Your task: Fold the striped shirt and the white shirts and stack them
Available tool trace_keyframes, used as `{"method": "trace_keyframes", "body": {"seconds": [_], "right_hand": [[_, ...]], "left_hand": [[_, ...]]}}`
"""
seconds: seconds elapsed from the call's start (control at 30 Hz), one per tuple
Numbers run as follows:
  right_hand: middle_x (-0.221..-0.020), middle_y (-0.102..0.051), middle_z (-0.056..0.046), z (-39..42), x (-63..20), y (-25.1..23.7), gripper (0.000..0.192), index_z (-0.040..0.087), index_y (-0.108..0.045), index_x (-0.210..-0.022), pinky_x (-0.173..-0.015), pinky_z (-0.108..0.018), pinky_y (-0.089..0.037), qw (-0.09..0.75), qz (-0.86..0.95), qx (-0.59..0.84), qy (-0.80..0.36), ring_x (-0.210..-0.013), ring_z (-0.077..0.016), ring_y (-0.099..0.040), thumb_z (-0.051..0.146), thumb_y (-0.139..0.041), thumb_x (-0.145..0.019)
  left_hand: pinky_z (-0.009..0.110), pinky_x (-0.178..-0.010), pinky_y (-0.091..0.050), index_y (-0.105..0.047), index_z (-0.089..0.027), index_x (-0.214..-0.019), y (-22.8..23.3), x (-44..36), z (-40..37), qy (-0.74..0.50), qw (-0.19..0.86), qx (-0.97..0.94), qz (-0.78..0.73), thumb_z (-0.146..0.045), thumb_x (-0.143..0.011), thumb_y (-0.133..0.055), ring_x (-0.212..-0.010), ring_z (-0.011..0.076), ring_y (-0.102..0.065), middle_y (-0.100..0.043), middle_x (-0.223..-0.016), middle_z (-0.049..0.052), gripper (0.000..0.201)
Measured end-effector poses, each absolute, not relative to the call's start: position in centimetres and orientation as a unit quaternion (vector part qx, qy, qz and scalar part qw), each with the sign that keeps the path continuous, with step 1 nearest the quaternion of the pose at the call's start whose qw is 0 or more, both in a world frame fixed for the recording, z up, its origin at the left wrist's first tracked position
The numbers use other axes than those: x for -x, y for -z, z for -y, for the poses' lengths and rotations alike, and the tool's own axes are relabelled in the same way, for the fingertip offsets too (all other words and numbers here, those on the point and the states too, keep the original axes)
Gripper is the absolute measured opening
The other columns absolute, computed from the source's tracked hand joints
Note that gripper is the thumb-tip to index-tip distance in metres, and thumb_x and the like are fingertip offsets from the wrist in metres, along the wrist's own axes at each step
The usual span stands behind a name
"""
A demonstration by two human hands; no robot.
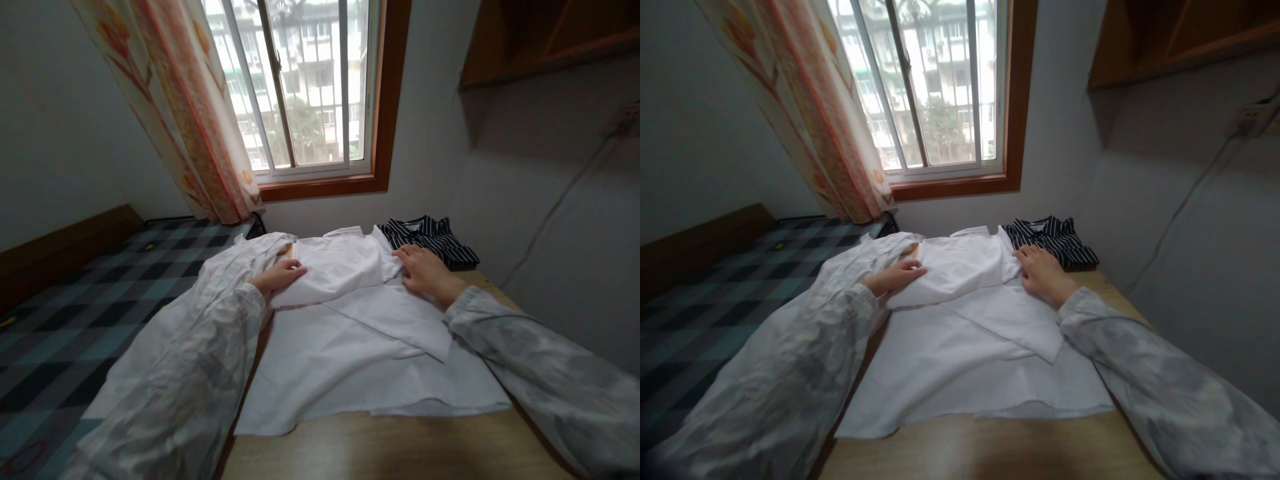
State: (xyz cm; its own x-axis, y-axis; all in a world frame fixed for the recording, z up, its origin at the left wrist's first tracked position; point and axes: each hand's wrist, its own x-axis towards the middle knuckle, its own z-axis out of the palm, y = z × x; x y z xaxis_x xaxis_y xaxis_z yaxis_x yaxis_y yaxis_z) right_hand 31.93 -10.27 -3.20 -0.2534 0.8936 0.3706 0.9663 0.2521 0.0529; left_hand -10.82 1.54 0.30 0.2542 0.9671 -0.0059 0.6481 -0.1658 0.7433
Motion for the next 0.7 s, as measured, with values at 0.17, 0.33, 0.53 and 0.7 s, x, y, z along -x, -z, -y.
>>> {"method": "trace_keyframes", "body": {"seconds": [0.17,0.33,0.53,0.7], "right_hand": [[-0.113,-0.075,-0.018,8.4,-31.5,3.5,0.02,0.017,-0.073,-0.112,-0.091,-0.04,-0.041,0.162,0.714,0.658,0.174,-0.107,-0.0343,-0.064,0.029,-0.062,-0.1],[-0.099,-0.075,-0.015,8.6,-33.9,3.8,0.021,0.018,-0.071,-0.113,-0.086,-0.039,-0.037,0.23,0.651,0.694,0.206,-0.094,-0.0325,-0.063,0.022,-0.053,-0.102],[-0.097,-0.077,-0.014,9.1,-36.0,5.0,0.027,0.018,-0.072,-0.12,-0.086,-0.036,-0.039,0.154,0.695,0.683,0.163,-0.092,-0.0316,-0.067,0.022,-0.061,-0.095],[-0.097,-0.081,-0.007,8.6,-35.8,4.2,0.04,0.023,-0.072,-0.124,-0.076,-0.033,-0.038,0.182,0.674,0.711,0.083,-0.085,-0.027,-0.069,0.016,-0.064,-0.086]], "left_hand": [[0.029,-0.073,-0.049,-0.077,-0.022,-0.084,0.0,11.3,-1.1,-0.212,0.361,-0.742,-0.524,-0.052,-0.084,-0.084,-0.083,0.0231,-0.065,-0.071,-0.082,0.003,0.03],[0.031,-0.073,-0.047,-0.075,-0.022,-0.077,0.0,11.6,-1.1,-0.21,0.304,-0.738,-0.565,-0.048,-0.083,-0.083,-0.082,0.0246,-0.064,-0.068,-0.076,0.003,0.028],[0.034,-0.075,-0.046,-0.073,-0.022,-0.073,0.7,11.8,-1.7,-0.192,0.217,-0.783,-0.551,-0.049,-0.091,-0.075,-0.081,0.0259,-0.066,-0.069,-0.075,0.006,0.033],[0.034,-0.076,-0.046,-0.075,-0.023,-0.081,1.7,11.6,-1.9,-0.119,0.13,-0.812,-0.557,-0.053,-0.093,-0.075,-0.087,0.0287,-0.07,-0.076,-0.085,0.009,0.032]]}}
